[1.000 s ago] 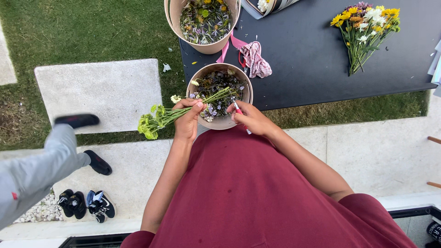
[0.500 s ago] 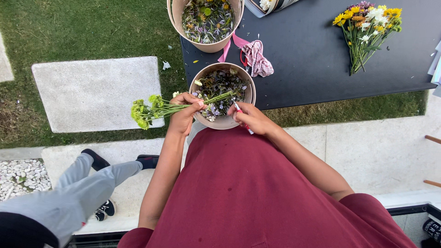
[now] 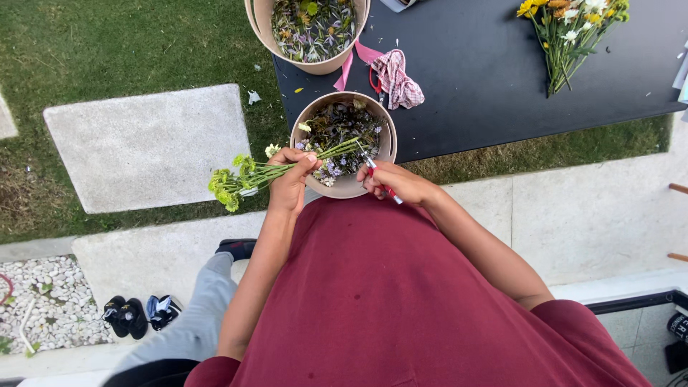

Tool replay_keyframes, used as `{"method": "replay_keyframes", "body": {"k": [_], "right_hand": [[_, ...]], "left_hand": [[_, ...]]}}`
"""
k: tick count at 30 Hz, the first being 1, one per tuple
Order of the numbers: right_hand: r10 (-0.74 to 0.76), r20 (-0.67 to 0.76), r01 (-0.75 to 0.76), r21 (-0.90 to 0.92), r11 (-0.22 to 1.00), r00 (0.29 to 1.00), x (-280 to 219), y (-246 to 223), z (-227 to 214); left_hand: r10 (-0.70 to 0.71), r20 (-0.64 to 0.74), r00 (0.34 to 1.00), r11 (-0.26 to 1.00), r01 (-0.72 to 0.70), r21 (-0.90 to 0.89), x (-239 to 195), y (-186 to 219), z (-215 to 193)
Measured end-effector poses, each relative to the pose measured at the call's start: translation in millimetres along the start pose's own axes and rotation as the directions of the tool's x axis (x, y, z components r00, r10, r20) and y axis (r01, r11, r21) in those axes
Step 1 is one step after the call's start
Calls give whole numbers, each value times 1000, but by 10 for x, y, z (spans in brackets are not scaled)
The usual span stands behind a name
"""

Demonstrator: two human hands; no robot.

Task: The person trims flower stems using shears over a bucket and then wraps a small bouquet in pink paper, securing it by hand.

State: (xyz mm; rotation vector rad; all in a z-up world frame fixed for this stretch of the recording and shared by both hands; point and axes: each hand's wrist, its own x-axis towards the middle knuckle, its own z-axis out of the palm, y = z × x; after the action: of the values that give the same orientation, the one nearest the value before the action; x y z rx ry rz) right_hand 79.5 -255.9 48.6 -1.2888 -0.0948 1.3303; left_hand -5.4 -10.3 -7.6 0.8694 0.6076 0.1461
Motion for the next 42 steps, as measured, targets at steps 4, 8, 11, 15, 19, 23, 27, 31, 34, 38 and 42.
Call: {"method": "replay_keyframes", "body": {"k": [4,8,11,15,19,23,27,31,34,38,42], "right_hand": [[-18,-61,20,42,999,998,36,88,45],[7,-60,-6,20,1000,998,-15,-16,35],[39,-45,-39,-6,999,998,-42,-53,12],[22,-41,-23,-18,1000,999,-25,-94,-2],[-37,-50,37,-7,999,998,-47,-124,60],[-43,-49,44,18,999,998,3,25,14],[-3,-56,1,-30,1000,998,-19,-32,3],[76,-111,-91,-146,985,991,14,-57,4],[172,-145,-198,-190,962,974,56,69,-49],[219,-154,-249,-215,944,964,27,50,-206],[183,-198,-212,-138,968,963,-169,-70,-551]], "left_hand": [[-6,16,1000,1000,6,2,-37,52,42],[-31,60,998,999,30,20,-6,115,24],[-40,90,995,999,36,40,-20,158,29],[-10,126,992,1000,7,25,-18,201,86],[-18,130,991,999,13,35,-9,202,94],[-44,137,990,997,36,63,-15,152,49],[-121,116,986,990,111,86,-25,147,-21],[-132,88,987,981,117,157,-13,238,28],[-128,48,991,969,115,217,-6,281,107],[-105,-4,994,959,102,264,25,285,163],[-93,-14,996,949,93,300,0,339,255]]}}
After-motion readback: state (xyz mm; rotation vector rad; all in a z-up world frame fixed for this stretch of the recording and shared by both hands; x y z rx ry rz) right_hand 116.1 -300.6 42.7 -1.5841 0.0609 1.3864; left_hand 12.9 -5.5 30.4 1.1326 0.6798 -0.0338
